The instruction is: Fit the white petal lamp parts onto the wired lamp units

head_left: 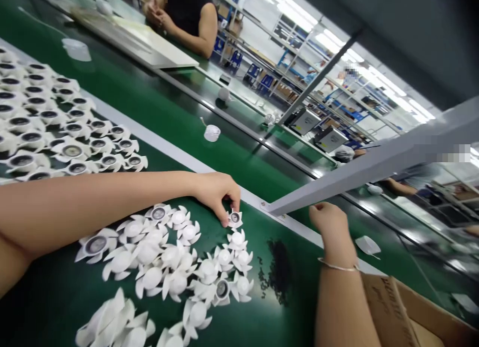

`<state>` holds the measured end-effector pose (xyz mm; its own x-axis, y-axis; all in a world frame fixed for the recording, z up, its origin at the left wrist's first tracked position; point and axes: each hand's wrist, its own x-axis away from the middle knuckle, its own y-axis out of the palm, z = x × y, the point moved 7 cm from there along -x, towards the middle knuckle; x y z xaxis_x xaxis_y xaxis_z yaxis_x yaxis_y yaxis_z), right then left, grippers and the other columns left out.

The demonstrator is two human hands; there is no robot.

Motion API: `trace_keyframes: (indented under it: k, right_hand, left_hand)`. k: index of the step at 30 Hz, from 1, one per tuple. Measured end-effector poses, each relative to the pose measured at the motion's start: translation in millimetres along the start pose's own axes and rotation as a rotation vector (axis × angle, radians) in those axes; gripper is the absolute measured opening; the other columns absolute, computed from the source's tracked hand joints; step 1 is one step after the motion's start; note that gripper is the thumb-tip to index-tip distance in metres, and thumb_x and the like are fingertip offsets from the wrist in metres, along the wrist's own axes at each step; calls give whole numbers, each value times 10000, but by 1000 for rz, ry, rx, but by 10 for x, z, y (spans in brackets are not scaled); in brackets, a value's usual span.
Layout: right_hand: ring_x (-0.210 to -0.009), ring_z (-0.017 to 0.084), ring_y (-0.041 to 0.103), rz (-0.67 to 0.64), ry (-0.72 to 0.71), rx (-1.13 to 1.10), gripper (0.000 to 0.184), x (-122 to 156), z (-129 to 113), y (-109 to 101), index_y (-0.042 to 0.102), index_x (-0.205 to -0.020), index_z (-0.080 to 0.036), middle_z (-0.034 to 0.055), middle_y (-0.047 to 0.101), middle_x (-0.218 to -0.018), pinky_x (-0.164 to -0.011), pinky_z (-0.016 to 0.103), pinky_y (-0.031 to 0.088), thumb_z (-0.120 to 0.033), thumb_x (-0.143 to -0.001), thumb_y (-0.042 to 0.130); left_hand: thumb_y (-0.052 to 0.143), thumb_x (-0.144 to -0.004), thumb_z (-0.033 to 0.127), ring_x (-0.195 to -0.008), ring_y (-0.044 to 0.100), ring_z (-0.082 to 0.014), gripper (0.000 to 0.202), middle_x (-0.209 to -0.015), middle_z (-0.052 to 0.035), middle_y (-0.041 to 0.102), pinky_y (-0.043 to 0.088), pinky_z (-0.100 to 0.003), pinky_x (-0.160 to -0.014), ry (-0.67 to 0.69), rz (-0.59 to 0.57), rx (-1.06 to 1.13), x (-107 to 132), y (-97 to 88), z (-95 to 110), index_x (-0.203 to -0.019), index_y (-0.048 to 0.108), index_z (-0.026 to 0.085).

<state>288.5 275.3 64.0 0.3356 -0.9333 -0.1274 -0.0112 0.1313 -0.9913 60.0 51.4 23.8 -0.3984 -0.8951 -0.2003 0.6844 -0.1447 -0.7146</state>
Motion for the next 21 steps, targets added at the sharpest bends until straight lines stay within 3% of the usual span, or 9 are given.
trace_keyframes:
  k: [5, 9, 14, 21]
  right_hand:
    - [-997, 320, 618, 189, 88, -109, 357, -139, 173, 354, 745, -1013, -97, 219, 648, -1090, -837, 403, 481, -230, -806, 486]
    - [-1096, 309, 557, 252, 61, -211, 350, -185, 268, 484, 739, -1025, -104, 191, 627, -1129, -932, 408, 456, -228, -805, 496]
    - [-1102, 285, 537, 328, 60, -305, 292, -243, 296, 535, 737, -980, -158, 142, 609, -1157, -944, 392, 446, -240, -792, 529]
    - [-1258, 405, 425, 521, 348, -365, 422, -156, 505, 449, 650, -1160, -125, 230, 429, -1392, -968, 558, 398, -236, -767, 542]
  left_hand:
    - [871, -631, 442, -812, 639, -151, 363, -923, 1, 738, 424, -221, -674, -8, -15, 23, -7, 8, -16, -926, 771, 254]
    - [862, -647, 453, -828, 645, -155, 378, -942, -10, 736, 440, -221, -698, -24, -23, 35, -12, 14, -31, -952, 767, 250]
    - [849, -673, 440, -854, 650, -158, 371, -962, -15, 728, 457, -227, -744, -24, -39, 56, -12, 16, -49, -982, 757, 257]
    - [842, -686, 373, -829, 629, -148, 339, -945, -10, 704, 450, -218, -725, -85, -66, 83, 8, 2, -107, -995, 750, 268]
